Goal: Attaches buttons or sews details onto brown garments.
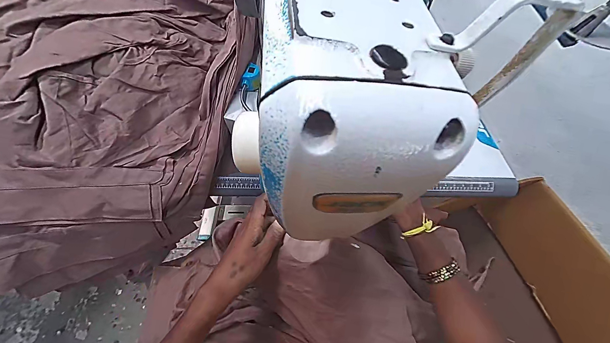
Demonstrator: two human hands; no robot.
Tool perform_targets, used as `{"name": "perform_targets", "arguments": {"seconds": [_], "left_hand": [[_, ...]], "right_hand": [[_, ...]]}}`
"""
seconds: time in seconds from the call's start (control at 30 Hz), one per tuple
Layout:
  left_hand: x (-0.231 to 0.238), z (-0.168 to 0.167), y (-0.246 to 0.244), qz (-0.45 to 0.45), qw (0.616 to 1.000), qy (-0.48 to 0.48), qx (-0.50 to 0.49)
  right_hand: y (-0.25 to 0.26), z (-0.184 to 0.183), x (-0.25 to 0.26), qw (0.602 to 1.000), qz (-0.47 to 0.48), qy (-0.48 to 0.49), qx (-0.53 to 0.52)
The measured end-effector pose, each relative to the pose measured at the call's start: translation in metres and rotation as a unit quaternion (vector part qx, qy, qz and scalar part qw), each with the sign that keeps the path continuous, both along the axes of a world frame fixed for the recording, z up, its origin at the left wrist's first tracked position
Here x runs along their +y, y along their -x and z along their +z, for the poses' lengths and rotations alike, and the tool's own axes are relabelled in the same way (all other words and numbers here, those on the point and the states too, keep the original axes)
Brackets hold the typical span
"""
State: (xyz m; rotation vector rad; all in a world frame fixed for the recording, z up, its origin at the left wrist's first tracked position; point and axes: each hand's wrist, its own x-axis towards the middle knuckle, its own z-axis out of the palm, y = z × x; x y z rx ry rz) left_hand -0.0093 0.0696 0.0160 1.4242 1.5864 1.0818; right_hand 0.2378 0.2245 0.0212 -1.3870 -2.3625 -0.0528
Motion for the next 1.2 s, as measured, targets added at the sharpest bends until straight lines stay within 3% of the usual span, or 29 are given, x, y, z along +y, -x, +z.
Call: {"name": "perform_targets", "arguments": {"seconds": [0.17,0.37,0.43,0.5,0.57,0.67,0.73,0.8,0.9,0.93,1.03,1.13,1.2], "left_hand": [[-0.002,-0.006,-0.011,0.035,0.997,-0.019,-0.063],[0.004,-0.005,-0.012,0.074,0.991,-0.011,-0.108],[0.008,-0.004,-0.012,0.080,0.994,0.001,-0.081],[0.005,-0.003,-0.010,0.075,0.996,-0.030,0.028],[-0.010,0.000,-0.006,0.021,0.978,-0.151,0.145],[-0.033,0.014,-0.002,-0.135,0.952,-0.232,0.148],[-0.038,0.016,-0.001,-0.126,0.952,-0.231,0.156],[-0.038,0.018,0.004,-0.098,0.954,-0.240,0.151],[-0.048,0.022,0.023,-0.077,0.971,-0.220,0.053],[-0.051,0.022,0.037,-0.042,0.980,-0.192,0.042],[-0.050,0.009,0.083,0.091,0.988,-0.096,0.082],[-0.047,-0.007,0.101,0.144,0.980,-0.045,0.132],[-0.048,-0.008,0.101,0.153,0.978,-0.031,0.139]], "right_hand": [[-0.011,-0.011,-0.007,0.992,0.036,-0.077,0.094],[-0.017,0.015,-0.026,0.967,-0.008,-0.037,0.250],[-0.013,0.027,-0.032,0.965,0.000,-0.021,0.261],[-0.001,0.033,-0.042,0.966,0.046,-0.053,0.248],[0.016,0.031,-0.059,0.961,0.134,-0.139,0.199],[0.040,0.025,-0.079,0.932,0.273,-0.215,0.099],[0.049,0.031,-0.083,0.938,0.280,-0.182,0.087],[0.050,0.030,-0.084,0.938,0.296,-0.111,0.139],[0.040,0.020,-0.102,0.873,0.377,0.160,0.265],[0.036,0.019,-0.106,0.870,0.366,0.186,0.274],[0.030,0.017,-0.094,0.921,0.220,0.163,0.277],[0.043,0.021,-0.083,0.938,0.138,0.180,0.261],[0.046,0.029,-0.080,0.928,0.128,0.227,0.267]]}}
